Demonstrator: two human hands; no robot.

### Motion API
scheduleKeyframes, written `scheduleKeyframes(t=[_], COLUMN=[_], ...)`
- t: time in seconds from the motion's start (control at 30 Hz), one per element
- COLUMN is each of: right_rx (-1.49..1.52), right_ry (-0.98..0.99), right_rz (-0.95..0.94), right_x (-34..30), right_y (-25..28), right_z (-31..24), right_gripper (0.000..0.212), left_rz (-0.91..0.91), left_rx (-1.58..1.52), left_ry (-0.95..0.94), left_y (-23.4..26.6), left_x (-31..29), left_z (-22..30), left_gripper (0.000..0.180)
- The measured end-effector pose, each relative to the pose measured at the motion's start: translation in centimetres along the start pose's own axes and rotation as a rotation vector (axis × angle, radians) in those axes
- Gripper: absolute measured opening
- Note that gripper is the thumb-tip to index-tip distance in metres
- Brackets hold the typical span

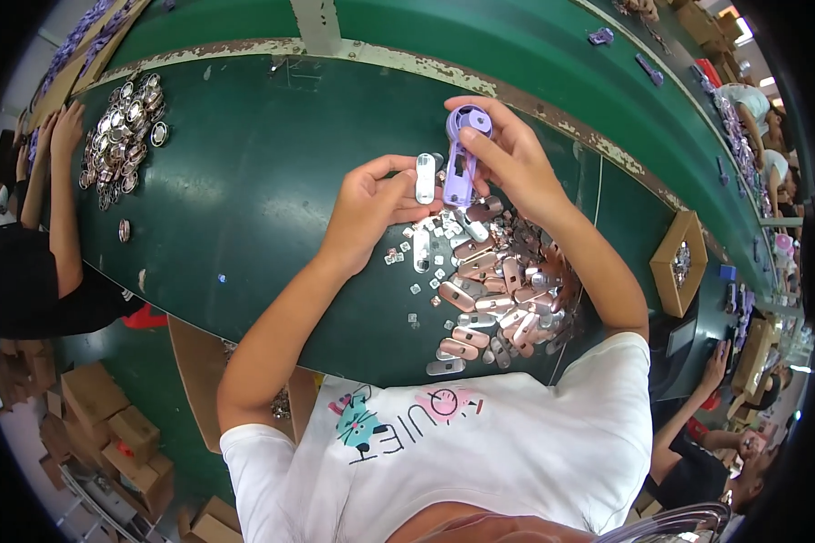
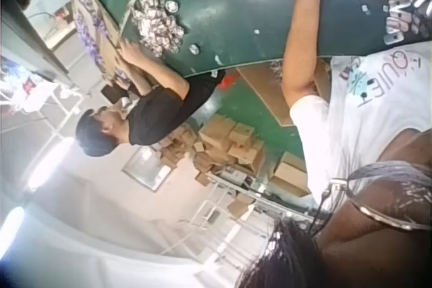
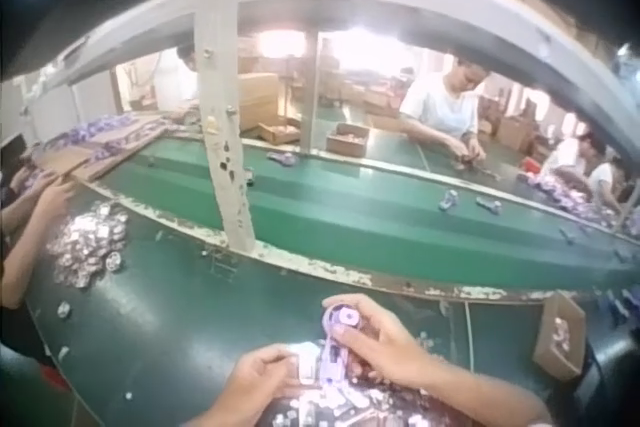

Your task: The person assembles small internal components and metal contacts into purple plastic housings by hand at a factory workstation.

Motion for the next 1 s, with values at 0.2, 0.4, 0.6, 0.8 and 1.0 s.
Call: scheduleKeyframes(t=[0.2,0.4,0.6,0.8,1.0], right_rx=[-0.289,-0.351,-0.290,0.089,0.106], right_ry=[0.269,0.217,0.239,-0.081,-0.157], right_rz=[0.072,0.055,-0.001,-0.279,-0.208], right_x=[0.3,0.7,1.2,1.2,1.1], right_y=[-0.9,-1.0,-1.0,0.1,0.1], right_z=[0.8,1.4,1.9,0.4,1.0], right_gripper=[0.034,0.036,0.036,0.048,0.037], left_rz=[-0.075,-0.123,-0.115,-0.206,-0.253], left_rx=[0.023,0.027,0.024,0.386,0.497], left_ry=[0.059,0.068,0.017,-0.341,-0.283], left_y=[-0.3,-0.2,-0.3,-0.2,0.1], left_x=[-0.3,-0.3,-0.3,-0.7,-0.9], left_z=[-0.2,-0.1,-0.5,-1.1,-0.7], left_gripper=[0.028,0.028,0.022,0.019,0.018])
Point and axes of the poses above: each hand's wrist, its own x-axis towards the middle knuckle, its own y-axis out of the back of the hand, z = x × y, the point moved 2 cm from there along x, towards the middle knuckle, and after that the axes turned 13 degrees about -y, right-handed, at the moved point
